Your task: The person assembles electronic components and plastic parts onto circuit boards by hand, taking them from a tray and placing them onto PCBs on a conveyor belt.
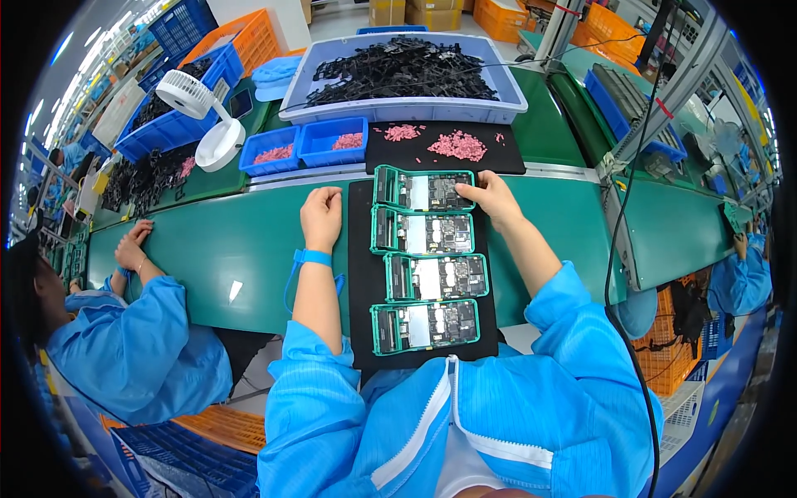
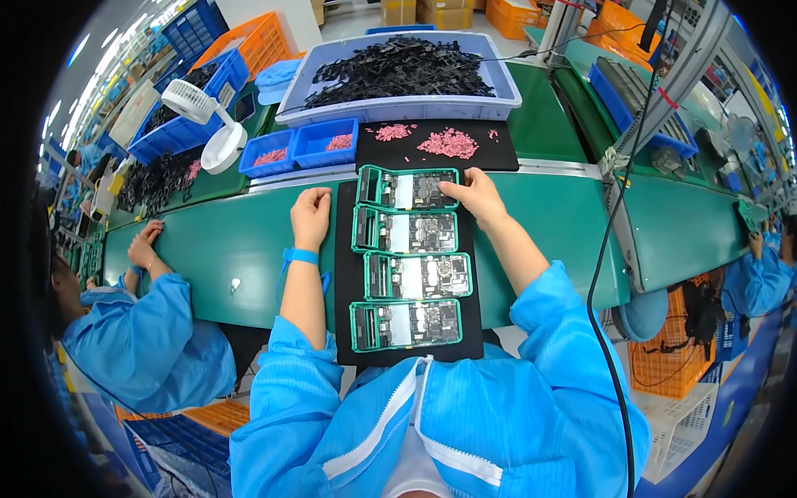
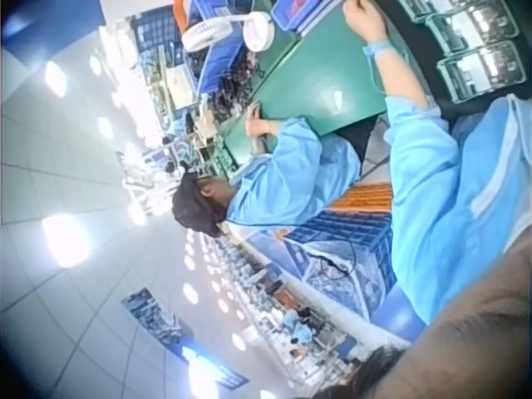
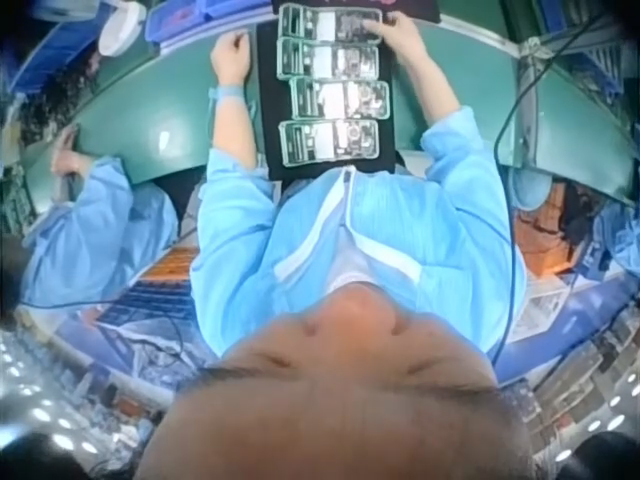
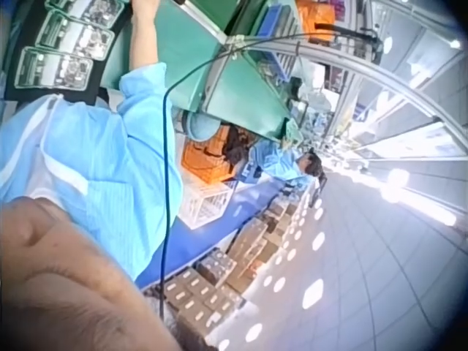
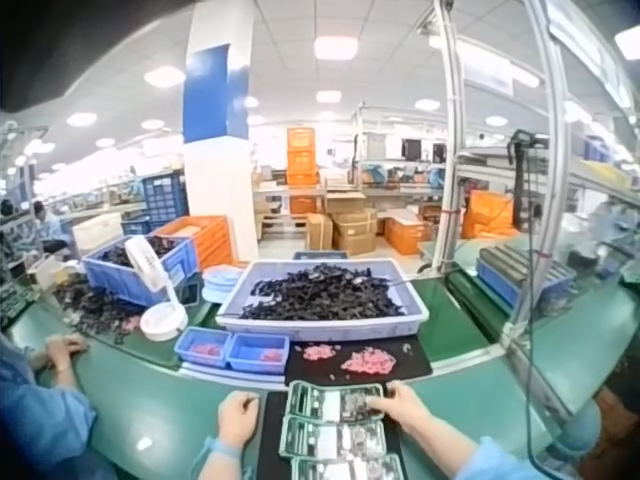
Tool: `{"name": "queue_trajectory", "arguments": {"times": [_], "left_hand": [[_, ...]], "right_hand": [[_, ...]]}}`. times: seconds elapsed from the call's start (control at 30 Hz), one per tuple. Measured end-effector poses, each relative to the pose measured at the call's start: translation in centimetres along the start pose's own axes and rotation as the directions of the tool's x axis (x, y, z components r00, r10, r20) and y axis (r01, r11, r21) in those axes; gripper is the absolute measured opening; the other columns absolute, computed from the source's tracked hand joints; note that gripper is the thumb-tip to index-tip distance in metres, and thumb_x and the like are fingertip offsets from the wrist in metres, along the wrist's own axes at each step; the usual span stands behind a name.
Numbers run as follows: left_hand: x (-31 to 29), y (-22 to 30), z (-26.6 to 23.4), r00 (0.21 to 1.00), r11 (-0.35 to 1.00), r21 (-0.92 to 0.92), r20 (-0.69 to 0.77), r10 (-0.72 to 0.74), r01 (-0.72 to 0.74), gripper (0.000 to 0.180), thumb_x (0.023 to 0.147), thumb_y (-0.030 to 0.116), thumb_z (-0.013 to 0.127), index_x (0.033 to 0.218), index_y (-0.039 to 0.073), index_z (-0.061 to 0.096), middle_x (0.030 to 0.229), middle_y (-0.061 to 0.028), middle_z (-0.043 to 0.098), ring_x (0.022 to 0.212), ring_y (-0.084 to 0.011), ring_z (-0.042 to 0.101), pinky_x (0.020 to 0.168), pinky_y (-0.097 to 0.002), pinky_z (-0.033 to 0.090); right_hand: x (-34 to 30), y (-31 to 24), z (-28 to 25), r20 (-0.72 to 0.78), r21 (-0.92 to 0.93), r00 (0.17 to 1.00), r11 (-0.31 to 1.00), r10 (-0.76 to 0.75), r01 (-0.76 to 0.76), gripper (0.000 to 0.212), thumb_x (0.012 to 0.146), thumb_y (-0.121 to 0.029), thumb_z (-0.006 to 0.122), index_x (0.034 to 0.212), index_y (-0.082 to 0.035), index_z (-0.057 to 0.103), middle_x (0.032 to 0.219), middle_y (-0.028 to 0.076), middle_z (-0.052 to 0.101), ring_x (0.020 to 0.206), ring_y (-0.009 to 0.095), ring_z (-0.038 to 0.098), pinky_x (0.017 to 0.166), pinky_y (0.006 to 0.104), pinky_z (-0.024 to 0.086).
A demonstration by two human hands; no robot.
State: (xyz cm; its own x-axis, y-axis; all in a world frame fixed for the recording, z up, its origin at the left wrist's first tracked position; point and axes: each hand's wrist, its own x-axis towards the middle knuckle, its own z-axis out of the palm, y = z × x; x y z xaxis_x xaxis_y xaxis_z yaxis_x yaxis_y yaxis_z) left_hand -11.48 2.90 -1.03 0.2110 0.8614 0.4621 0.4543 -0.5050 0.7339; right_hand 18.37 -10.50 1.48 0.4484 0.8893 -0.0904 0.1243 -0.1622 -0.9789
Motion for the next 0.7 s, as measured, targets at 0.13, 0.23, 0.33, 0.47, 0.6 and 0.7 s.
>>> {"name": "queue_trajectory", "arguments": {"times": [0.13, 0.23, 0.33, 0.47, 0.6, 0.7], "left_hand": [[-0.1, 0.1, 0.0, 1.0, 1.0, -0.013, 0.005, -0.001, 0.001, 0.01, 0.084, 0.007, 0.06, 0.089, 0.003, 0.068, 0.079, -0.0105, 0.062, 0.068, -0.0214, 0.061, 0.065, -0.0317, 0.049], [-0.3, -0.8, 0.1, 1.0, 1.0, -0.014, 0.012, -0.002, 0.002, 0.01, 0.083, 0.007, 0.061, 0.089, 0.003, 0.068, 0.08, -0.0109, 0.062, 0.07, -0.0218, 0.061, 0.066, -0.0316, 0.049], [0.0, -2.1, 0.2, 0.998, 0.999, 0.011, 0.013, 0.053, -0.053, 0.01, 0.083, 0.008, 0.062, 0.089, 0.003, 0.068, 0.084, -0.0122, 0.064, 0.076, -0.0245, 0.063, 0.071, -0.0319, 0.051], [-0.1, -2.5, -0.1, 0.999, 1.0, -0.017, 0.041, 0.024, -0.023, 0.011, 0.085, 0.007, 0.061, 0.091, 0.003, 0.068, 0.087, -0.0126, 0.065, 0.08, -0.0242, 0.064, 0.074, -0.0324, 0.05], [-0.1, -2.9, 0.0, 0.998, 0.999, -0.046, 0.065, 0.025, -0.022, 0.011, 0.085, 0.006, 0.061, 0.094, 0.001, 0.066, 0.088, -0.0102, 0.062, 0.079, -0.0193, 0.061, 0.073, -0.0303, 0.05], [0.0, -2.3, -0.1, 0.997, 0.999, -0.041, 0.073, -0.013, 0.016, 0.011, 0.086, 0.005, 0.06, 0.094, 0.0, 0.066, 0.088, -0.0078, 0.061, 0.076, -0.0153, 0.058, 0.071, -0.0277, 0.049]], "right_hand": [[-1.7, 0.7, 0.6, -0.025, 0.391, 0.999, 0.92, 0.038, -0.025, 0.037, 0.079, -0.011, 0.073, 0.105, 0.004, 0.052, 0.096, 0.01, 0.062, 0.085, 0.015, 0.06, 0.078, 0.0293, 0.048], [-3.9, 1.3, -1.2, -0.125, 0.454, 0.985, 0.89, 0.121, -0.052, 0.034, 0.082, -0.005, 0.069, 0.108, 0.006, 0.051, 0.099, 0.013, 0.062, 0.089, 0.018, 0.062, 0.081, 0.0322, 0.05], [-6.8, 3.4, -5.2, -0.261, 0.555, 0.955, 0.831, 0.144, 0.026, 0.031, 0.082, -0.003, 0.067, 0.107, 0.006, 0.052, 0.101, 0.014, 0.063, 0.09, 0.02, 0.062, 0.082, 0.033, 0.051], [-11.3, 4.8, -11.6, -0.522, 0.597, 0.843, 0.762, 0.13, 0.252, 0.027, 0.081, -0.002, 0.067, 0.105, 0.005, 0.057, 0.1, 0.013, 0.066, 0.09, 0.021, 0.063, 0.082, 0.0329, 0.051], [-15.0, 6.5, -20.7, -0.846, 0.381, 0.52, 0.815, 0.116, 0.437, 0.024, 0.08, 0.002, 0.067, 0.102, 0.002, 0.059, 0.099, 0.009, 0.064, 0.091, 0.019, 0.061, 0.083, 0.031, 0.047], [-16.4, 7.1, -27.4, -0.952, 0.253, 0.284, 0.819, 0.115, 0.515, 0.03, 0.079, 0.002, 0.068, 0.106, 0.005, 0.056, 0.101, 0.01, 0.064, 0.092, 0.022, 0.06, 0.083, 0.034, 0.048]]}}
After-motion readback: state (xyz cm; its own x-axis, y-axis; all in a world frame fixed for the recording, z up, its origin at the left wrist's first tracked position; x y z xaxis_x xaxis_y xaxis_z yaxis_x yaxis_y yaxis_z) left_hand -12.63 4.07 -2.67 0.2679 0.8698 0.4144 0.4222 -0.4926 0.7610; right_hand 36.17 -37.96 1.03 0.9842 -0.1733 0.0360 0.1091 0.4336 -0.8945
